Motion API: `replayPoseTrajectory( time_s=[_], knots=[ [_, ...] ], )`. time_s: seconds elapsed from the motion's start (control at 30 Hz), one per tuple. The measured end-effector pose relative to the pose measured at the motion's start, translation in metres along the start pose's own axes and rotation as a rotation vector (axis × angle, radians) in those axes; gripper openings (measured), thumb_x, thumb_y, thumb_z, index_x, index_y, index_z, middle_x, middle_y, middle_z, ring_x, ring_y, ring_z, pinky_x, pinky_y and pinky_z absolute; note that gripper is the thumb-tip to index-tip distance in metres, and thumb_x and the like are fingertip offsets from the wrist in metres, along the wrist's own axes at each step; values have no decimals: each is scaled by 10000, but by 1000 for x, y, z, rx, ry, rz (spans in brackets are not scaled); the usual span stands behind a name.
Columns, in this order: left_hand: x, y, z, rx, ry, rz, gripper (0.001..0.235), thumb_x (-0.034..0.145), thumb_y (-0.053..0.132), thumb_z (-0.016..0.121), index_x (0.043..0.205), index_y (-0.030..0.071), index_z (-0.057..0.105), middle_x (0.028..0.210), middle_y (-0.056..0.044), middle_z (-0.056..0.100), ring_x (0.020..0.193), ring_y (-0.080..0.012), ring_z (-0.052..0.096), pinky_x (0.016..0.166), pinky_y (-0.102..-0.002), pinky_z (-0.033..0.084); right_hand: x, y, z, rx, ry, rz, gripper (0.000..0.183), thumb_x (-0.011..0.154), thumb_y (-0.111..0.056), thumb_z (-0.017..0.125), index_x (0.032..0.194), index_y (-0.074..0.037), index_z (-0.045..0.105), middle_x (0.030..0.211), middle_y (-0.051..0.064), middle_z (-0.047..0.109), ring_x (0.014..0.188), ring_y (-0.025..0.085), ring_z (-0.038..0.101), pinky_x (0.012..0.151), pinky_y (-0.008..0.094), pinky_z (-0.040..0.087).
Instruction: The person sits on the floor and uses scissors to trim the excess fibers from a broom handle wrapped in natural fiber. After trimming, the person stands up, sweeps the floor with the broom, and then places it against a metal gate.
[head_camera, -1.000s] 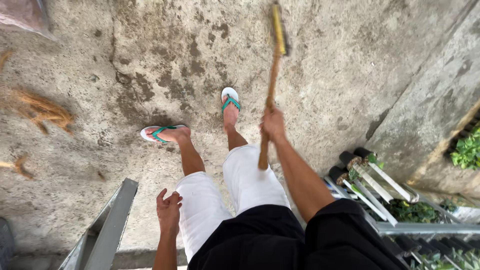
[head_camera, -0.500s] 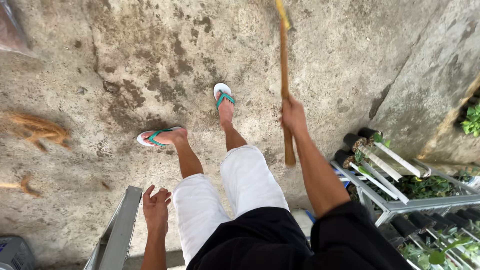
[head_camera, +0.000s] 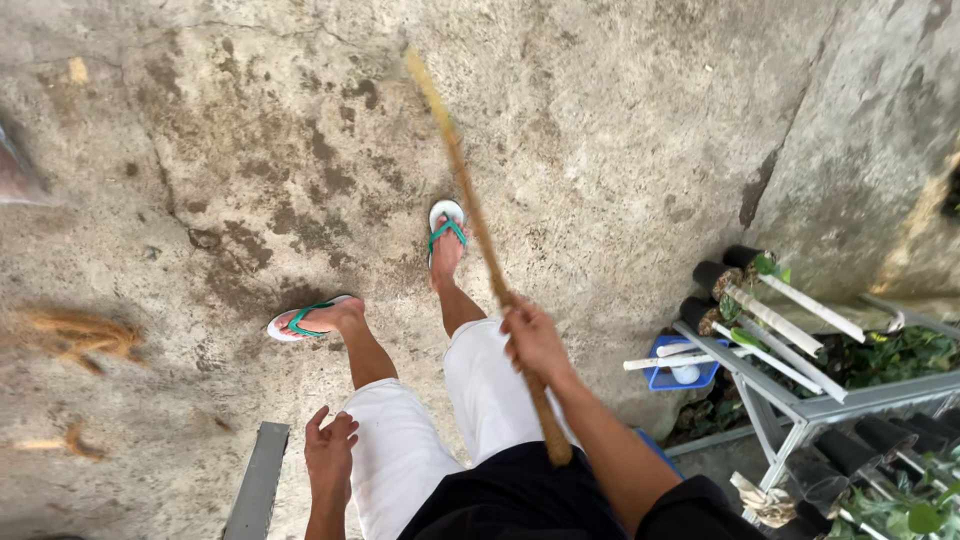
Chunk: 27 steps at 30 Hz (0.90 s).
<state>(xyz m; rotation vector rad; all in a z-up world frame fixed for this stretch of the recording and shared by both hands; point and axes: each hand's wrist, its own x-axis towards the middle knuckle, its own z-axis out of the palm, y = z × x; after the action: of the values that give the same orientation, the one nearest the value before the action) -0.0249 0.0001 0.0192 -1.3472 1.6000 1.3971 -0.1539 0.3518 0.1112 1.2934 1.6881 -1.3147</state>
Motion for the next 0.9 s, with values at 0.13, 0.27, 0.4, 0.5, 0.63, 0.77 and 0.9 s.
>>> replayPoseTrajectory(
  time_s=[0.13, 0.27, 0.4, 0.5, 0.63, 0.77, 0.9],
  knots=[
    [-1, 27, 22, 10, 16, 51, 607, 974, 224, 624, 1491, -4, 401, 1168, -192, 674, 1060, -260, 688, 935, -408, 559, 87, -58, -85, -36, 205, -106, 470, 1020, -328, 451, 1478, -227, 481, 831, 41, 631, 501, 120, 546, 415, 261, 518],
    [2, 49, 51, 59, -7, 100, 614, 975, 203, 637, 1500, -16, 406, 1145, -219, 699, 1027, -278, 672, 892, -420, 539, 200, -128, -155, -58, 286, -310, 479, 1066, -270, 521, 1484, -48, 451, 757, 64, 578, 506, 127, 557, 427, 278, 525],
    [-6, 49, 78, 31, -39, 100, 601, 984, 242, 621, 1490, 0, 406, 1123, -178, 690, 1061, -237, 682, 925, -378, 547, 234, -103, -105, -207, 235, -145, 384, 1093, -326, 430, 1268, -21, 584, 732, 61, 609, 486, 137, 553, 390, 298, 505],
    [-10, 54, 105, 42, -72, 97, 612, 965, 251, 638, 1479, 5, 415, 1087, -153, 676, 1051, -234, 681, 911, -385, 554, 179, -40, -38, -228, 140, -261, 349, 1063, -291, 450, 1196, 2, 587, 748, 105, 677, 517, 176, 638, 428, 327, 564],
    [-15, 54, 124, 96, -121, 135, 603, 956, 259, 650, 1470, 15, 449, 1035, -150, 675, 1011, -235, 676, 889, -398, 552, 77, 8, 7, -319, -83, -245, 467, 1043, -299, 491, 1429, -42, 442, 697, 119, 668, 491, 197, 631, 449, 359, 552],
    [-15, 52, 124, 50, -136, 149, 566, 949, 232, 644, 1446, 16, 482, 1056, -134, 681, 994, -212, 672, 896, -388, 547, 15, 11, 0, -264, -134, -201, 574, 1007, -319, 558, 1522, -97, 436, 649, 120, 651, 455, 201, 606, 448, 370, 538],
    [-14, 44, 94, 0, -149, 167, 560, 958, 236, 612, 1452, 20, 463, 1074, -136, 704, 1008, -195, 681, 922, -363, 555, 23, 0, -24, -337, 54, -114, 464, 994, -350, 557, 1426, -187, 601, 633, 89, 650, 443, 164, 589, 426, 360, 536]
  ],
)
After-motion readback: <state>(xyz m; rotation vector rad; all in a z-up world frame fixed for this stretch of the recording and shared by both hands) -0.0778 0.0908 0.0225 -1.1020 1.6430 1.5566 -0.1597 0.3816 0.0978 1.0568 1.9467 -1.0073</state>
